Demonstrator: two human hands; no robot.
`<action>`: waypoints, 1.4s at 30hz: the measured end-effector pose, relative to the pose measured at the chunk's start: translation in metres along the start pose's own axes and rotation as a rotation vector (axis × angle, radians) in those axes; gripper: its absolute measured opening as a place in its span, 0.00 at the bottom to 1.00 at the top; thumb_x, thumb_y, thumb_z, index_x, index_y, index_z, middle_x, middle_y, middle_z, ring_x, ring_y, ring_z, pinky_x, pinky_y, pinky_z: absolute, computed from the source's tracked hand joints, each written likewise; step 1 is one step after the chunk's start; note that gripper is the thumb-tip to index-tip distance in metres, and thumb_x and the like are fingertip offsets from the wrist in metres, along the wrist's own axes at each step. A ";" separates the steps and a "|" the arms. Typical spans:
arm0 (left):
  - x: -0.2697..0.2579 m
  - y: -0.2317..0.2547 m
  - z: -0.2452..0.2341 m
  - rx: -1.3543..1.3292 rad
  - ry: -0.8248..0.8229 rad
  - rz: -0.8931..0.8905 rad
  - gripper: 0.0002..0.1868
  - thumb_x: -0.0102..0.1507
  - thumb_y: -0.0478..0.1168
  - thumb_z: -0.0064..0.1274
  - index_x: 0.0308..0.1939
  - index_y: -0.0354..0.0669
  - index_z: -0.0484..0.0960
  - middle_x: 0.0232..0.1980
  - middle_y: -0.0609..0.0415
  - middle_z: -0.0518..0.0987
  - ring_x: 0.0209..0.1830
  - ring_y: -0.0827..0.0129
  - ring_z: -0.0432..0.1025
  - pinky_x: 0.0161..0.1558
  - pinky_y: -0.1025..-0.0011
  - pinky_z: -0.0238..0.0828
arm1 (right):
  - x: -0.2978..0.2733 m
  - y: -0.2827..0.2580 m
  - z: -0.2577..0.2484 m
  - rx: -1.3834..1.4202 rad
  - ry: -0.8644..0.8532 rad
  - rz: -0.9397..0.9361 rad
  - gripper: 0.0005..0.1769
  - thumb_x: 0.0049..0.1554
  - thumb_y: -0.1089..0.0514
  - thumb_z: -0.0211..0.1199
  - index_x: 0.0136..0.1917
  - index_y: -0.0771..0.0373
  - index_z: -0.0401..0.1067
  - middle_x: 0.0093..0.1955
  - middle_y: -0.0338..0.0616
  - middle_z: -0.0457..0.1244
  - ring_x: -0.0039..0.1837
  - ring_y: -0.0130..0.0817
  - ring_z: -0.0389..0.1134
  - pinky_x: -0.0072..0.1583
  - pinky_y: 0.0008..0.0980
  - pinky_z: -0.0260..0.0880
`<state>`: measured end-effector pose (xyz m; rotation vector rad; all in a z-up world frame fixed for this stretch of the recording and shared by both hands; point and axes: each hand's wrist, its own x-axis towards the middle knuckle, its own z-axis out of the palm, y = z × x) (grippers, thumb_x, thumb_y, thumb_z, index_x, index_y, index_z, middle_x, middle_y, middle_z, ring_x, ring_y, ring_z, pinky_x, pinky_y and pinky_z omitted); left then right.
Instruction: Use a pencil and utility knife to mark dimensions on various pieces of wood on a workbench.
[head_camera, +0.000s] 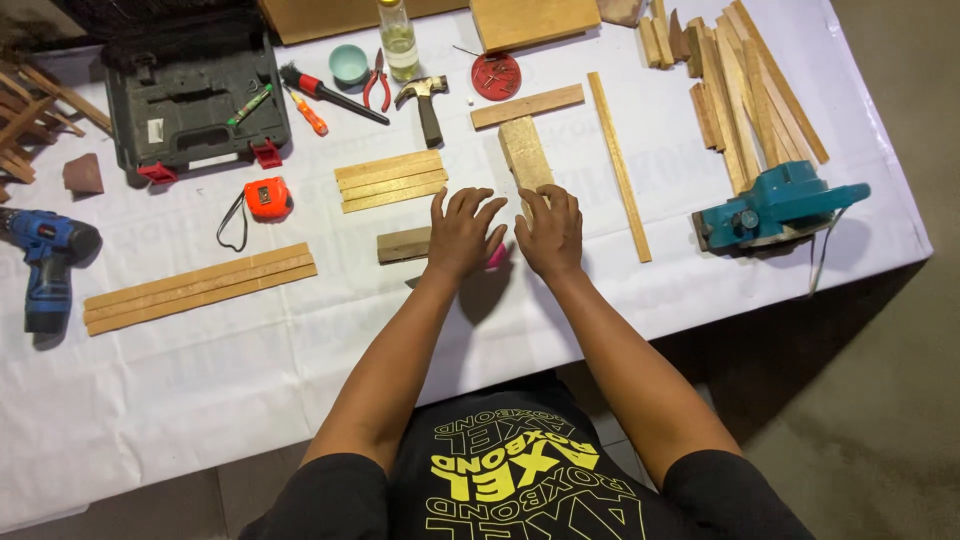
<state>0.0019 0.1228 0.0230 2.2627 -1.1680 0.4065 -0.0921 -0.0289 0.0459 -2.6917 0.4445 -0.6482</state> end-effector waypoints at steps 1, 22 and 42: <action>0.007 0.005 0.006 0.001 0.002 0.006 0.23 0.61 0.51 0.63 0.60 0.57 0.80 0.62 0.59 0.74 0.67 0.62 0.65 0.73 0.46 0.46 | 0.003 0.009 0.000 0.000 0.006 0.002 0.25 0.55 0.55 0.69 0.66 0.54 0.73 0.64 0.47 0.59 0.67 0.50 0.59 0.67 0.49 0.61; 0.140 0.140 0.149 0.014 -0.119 -0.231 0.22 0.61 0.48 0.60 0.59 0.56 0.81 0.55 0.60 0.79 0.60 0.64 0.71 0.73 0.44 0.45 | 0.079 0.224 -0.046 0.006 -0.231 -0.007 0.21 0.53 0.54 0.69 0.61 0.52 0.75 0.60 0.43 0.60 0.63 0.45 0.62 0.63 0.48 0.63; 0.158 0.128 0.176 -0.021 -0.191 -0.357 0.16 0.65 0.44 0.54 0.57 0.52 0.83 0.50 0.55 0.83 0.50 0.60 0.76 0.59 0.55 0.60 | 0.099 0.241 -0.015 0.237 -0.312 0.129 0.20 0.54 0.55 0.69 0.57 0.56 0.67 0.55 0.47 0.63 0.52 0.48 0.70 0.51 0.44 0.73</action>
